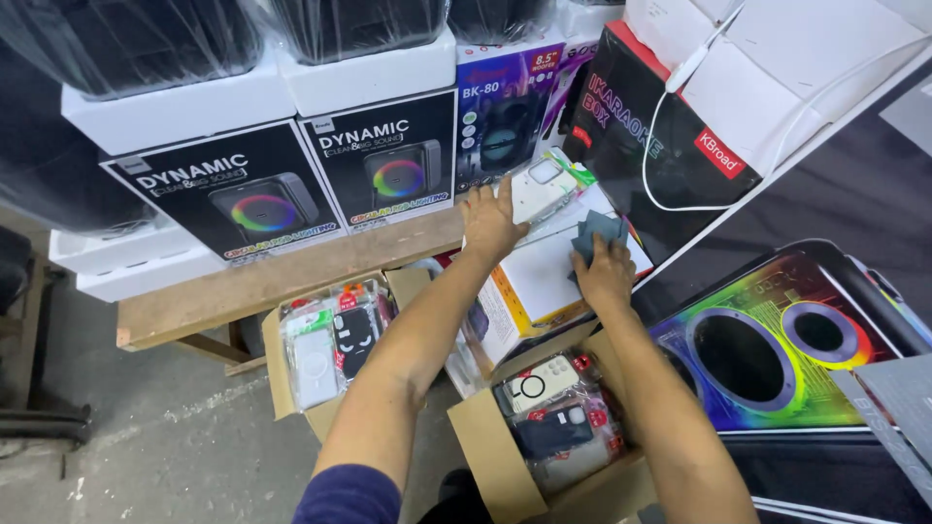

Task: Sort and organize various packaged phone cases and small electronics from one cardboard box to another in a stockroom.

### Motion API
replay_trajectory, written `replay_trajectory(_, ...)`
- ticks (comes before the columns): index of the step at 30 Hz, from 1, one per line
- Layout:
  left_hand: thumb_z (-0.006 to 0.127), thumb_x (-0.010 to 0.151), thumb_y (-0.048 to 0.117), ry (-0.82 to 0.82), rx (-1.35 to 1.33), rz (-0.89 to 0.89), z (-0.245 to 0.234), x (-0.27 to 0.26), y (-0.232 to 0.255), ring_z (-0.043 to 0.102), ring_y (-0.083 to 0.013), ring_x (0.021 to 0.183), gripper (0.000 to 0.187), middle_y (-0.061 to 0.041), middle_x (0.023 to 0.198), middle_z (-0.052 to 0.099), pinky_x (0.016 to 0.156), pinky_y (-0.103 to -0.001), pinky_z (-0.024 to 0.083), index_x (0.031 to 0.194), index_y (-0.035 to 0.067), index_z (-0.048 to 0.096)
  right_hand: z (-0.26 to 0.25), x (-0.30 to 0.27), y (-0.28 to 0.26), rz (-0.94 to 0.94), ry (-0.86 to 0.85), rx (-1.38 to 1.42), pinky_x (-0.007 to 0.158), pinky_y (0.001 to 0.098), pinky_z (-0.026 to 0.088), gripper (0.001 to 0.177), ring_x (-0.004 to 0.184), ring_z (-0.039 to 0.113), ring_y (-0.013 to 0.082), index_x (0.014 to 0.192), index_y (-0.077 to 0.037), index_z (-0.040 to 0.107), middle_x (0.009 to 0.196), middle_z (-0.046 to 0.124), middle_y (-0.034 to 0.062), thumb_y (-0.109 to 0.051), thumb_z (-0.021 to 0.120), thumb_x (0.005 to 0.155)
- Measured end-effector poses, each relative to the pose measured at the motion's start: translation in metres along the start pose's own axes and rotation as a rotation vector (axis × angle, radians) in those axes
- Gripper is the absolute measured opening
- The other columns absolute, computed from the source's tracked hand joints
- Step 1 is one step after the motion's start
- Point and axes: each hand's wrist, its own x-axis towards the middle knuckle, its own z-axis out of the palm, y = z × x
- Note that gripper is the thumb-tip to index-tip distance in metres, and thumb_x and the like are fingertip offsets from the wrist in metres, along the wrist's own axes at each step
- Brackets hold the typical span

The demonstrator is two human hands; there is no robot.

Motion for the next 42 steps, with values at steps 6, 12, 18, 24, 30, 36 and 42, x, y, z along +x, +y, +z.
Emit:
replay_trajectory(6,0.08,0.08,0.045,0.028,-0.049,0.054,-0.006,0.002,0.0,0.043,-0.0421,0.137,0.101,-0.022,0.135,0.053,0.116,-0.059,0.031,0.161,0.016,0.027,0.01,-0.003,0.009,-0.175,0.174,0.001,0.102,0.0388,0.052,0.028,0.114,0.063,0.0298,0.116,-0.019,0.066,0.109,0.064,0.0059,-0.01,0.064,0.089)
replay_trajectory(12,0.079,0.081,0.049,-0.028,0.032,0.073,0.001,0.008,0.002,0.047,-0.0381,0.132,0.102,-0.02,0.131,0.056,0.113,-0.052,0.035,0.161,0.016,0.026,-0.026,-0.017,0.009,0.142,0.121,0.397,0.093,0.0521,0.054,0.03,0.11,0.067,0.0402,0.12,-0.02,0.068,0.108,0.071,0.0145,-0.009,0.058,0.093)
replay_trajectory(18,0.079,0.079,0.042,0.223,-0.05,0.139,-0.016,-0.004,0.009,0.054,-0.0379,0.119,0.094,-0.02,0.117,0.06,0.106,-0.048,0.039,0.156,0.012,0.035,-0.039,-0.045,0.016,0.224,0.294,0.52,0.089,0.0546,0.053,0.03,0.107,0.066,0.0449,0.118,-0.019,0.07,0.104,0.072,0.0217,-0.012,0.064,0.09)
replay_trajectory(24,0.087,0.069,0.034,0.366,-0.155,0.49,-0.02,-0.087,0.039,0.058,-0.0447,0.114,0.108,-0.028,0.118,0.061,0.102,-0.051,0.044,0.157,0.008,0.031,-0.115,-0.099,-0.011,0.056,0.786,0.739,0.097,0.0459,0.048,0.032,0.108,0.066,0.0374,0.123,-0.006,0.068,0.11,0.069,0.0226,0.002,0.06,0.092)
replay_trajectory(30,0.086,0.068,0.031,0.143,-0.208,0.405,0.053,-0.119,0.018,0.059,-0.0446,0.109,0.111,-0.026,0.112,0.063,0.099,-0.053,0.046,0.159,0.004,0.029,-0.118,-0.106,-0.066,-0.101,0.57,0.653,0.1,0.0509,0.046,0.035,0.11,0.063,0.0443,0.119,-0.002,0.071,0.108,0.068,0.0227,0.009,0.06,0.088)
replay_trajectory(36,0.08,0.079,0.027,0.052,-0.336,0.331,0.056,-0.126,0.005,0.044,-0.0449,0.137,0.113,-0.031,0.14,0.053,0.118,-0.053,0.032,0.164,0.002,0.009,0.017,-0.064,-0.037,-0.545,0.071,0.046,0.108,0.0569,0.041,0.046,0.137,0.05,0.0349,0.138,-0.017,0.061,0.146,0.057,0.0113,-0.016,0.05,0.093)
replay_trajectory(42,0.081,0.081,0.037,0.007,-0.292,0.306,0.06,-0.129,0.012,0.043,-0.0423,0.141,0.113,-0.026,0.144,0.053,0.119,-0.055,0.029,0.164,0.007,0.012,0.011,0.003,0.003,-0.096,-0.04,0.018,0.115,0.0662,0.028,0.048,0.144,0.044,0.0323,0.152,-0.019,0.048,0.159,0.046,0.0092,-0.033,0.042,0.106)
